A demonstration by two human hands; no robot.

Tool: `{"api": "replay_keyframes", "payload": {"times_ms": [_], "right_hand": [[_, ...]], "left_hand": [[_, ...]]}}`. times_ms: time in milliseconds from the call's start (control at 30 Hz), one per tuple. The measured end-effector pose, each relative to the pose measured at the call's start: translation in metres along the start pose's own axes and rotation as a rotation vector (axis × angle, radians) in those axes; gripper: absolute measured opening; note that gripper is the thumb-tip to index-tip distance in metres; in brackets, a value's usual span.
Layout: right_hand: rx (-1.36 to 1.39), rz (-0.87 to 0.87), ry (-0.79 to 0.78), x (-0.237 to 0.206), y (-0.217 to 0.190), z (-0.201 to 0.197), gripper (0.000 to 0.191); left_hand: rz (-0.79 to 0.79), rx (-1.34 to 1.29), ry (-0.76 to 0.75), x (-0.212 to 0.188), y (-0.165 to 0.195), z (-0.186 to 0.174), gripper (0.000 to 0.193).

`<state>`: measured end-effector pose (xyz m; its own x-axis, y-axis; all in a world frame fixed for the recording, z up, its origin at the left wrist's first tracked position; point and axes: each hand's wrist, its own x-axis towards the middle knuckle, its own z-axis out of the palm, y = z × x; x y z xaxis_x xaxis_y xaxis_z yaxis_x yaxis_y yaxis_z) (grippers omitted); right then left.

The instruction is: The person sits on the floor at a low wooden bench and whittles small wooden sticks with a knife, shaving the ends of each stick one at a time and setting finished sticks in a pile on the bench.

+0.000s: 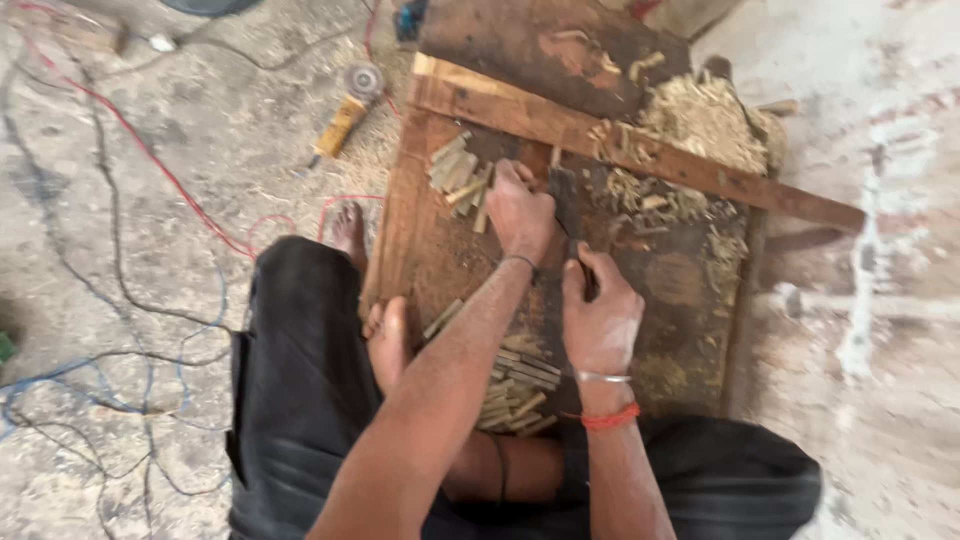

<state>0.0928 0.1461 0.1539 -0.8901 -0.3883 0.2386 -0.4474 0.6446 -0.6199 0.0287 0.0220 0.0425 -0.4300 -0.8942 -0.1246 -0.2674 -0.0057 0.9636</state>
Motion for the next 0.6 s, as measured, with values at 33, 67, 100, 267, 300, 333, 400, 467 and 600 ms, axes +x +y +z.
{"api": "replay_keyframes", "payload": {"times_ms": [33, 67, 100, 267, 300, 333, 400, 467, 600], "right_hand": [[-0.003, 0.080, -0.013, 0.001, 0.002, 0.000, 0.024], [0.010, 0.155, -0.028, 0.000, 0.003, 0.000, 0.025], [0.031, 0.240, -0.064, 0.001, 0.005, 0.002, 0.026], [-0.016, 0.033, 0.031, 0.022, 0.010, 0.018, 0.024], [-0.013, 0.048, 0.034, 0.023, 0.009, 0.019, 0.024], [-0.036, -0.004, 0.027, 0.022, 0.008, 0.016, 0.022], [-0.089, -0.144, 0.039, 0.018, 0.005, 0.006, 0.019], [0.039, 0.260, -0.110, 0.008, -0.003, -0.007, 0.023], [0.094, 0.361, -0.142, 0.012, -0.022, -0.016, 0.024]], "left_hand": [[-0.031, -0.047, -0.023, 0.001, 0.001, 0.001, 0.019], [-0.053, -0.086, -0.036, 0.001, 0.000, 0.001, 0.019], [-0.017, -0.069, -0.010, 0.001, 0.000, 0.001, 0.020], [-0.014, -0.006, 0.003, 0.005, 0.001, 0.003, 0.020], [0.023, 0.011, 0.023, 0.007, 0.000, 0.002, 0.020], [0.051, 0.017, 0.032, 0.007, 0.001, 0.003, 0.019], [0.074, -0.029, 0.025, 0.008, 0.002, 0.005, 0.020], [0.009, -0.050, -0.016, 0.006, 0.002, 0.004, 0.021], [0.007, -0.055, -0.029, 0.004, 0.004, 0.003, 0.021]]}}
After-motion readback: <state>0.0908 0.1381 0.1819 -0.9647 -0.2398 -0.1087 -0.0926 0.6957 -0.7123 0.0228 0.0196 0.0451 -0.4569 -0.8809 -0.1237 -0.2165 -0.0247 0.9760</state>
